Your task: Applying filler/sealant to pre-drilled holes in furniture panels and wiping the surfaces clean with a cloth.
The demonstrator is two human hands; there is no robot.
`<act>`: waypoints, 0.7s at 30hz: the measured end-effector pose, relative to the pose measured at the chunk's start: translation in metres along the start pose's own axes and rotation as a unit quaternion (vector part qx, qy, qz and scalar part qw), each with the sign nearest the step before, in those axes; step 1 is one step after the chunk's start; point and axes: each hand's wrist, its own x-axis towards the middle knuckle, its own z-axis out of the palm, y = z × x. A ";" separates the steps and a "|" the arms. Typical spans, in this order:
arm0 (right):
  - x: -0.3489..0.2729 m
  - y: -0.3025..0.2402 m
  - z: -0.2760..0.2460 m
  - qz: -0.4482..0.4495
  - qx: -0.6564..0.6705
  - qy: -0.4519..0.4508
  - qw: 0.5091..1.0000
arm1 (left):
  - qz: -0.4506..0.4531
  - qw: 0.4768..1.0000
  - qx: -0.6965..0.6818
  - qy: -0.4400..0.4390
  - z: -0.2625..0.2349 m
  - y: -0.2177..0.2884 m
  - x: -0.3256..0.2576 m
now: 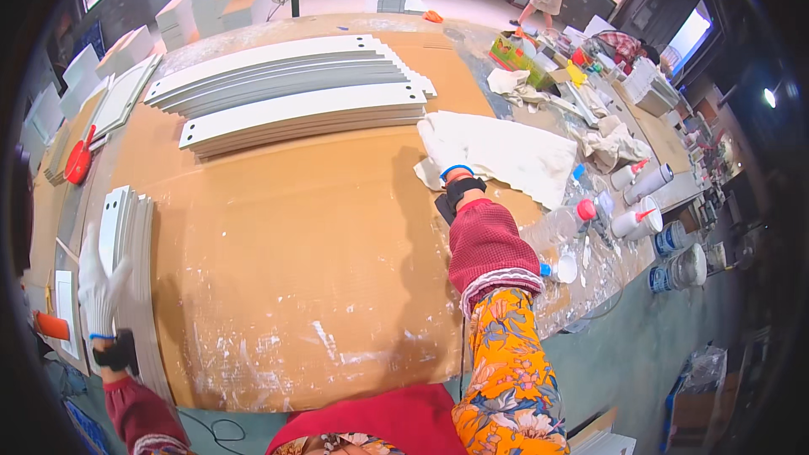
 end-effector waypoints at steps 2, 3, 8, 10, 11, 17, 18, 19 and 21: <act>0.013 -0.008 0.008 -0.032 0.051 0.045 0.997 | -0.027 0.983 -0.182 -0.022 0.029 0.048 0.036; 0.020 -0.017 0.012 -0.062 0.108 0.090 0.988 | -0.079 0.977 -0.190 -0.061 0.037 0.067 0.052; 0.064 0.006 0.039 -0.042 0.126 0.104 0.986 | -0.100 0.972 -0.203 -0.056 0.211 -0.002 0.130; 0.073 0.006 0.050 -0.005 0.160 0.097 0.982 | -0.056 0.980 -0.176 -0.069 0.251 -0.015 0.145; 0.078 0.021 0.048 0.003 0.145 0.096 0.985 | -0.080 0.961 -0.260 -0.053 0.264 0.000 0.149; 0.093 0.029 0.065 0.034 0.360 -0.002 0.933 | -0.278 0.778 -0.562 -0.041 0.304 0.020 0.203; 0.095 0.024 0.068 0.022 0.333 -0.023 0.943 | -0.274 0.720 -0.638 -0.020 0.313 0.012 0.212; 0.094 0.018 0.065 0.017 0.328 -0.024 0.944 | -0.267 0.651 -0.711 -0.003 0.325 0.008 0.216; 0.087 -0.001 0.065 0.049 0.293 -0.038 0.954 | -0.270 0.603 -0.751 0.011 0.333 -0.003 0.216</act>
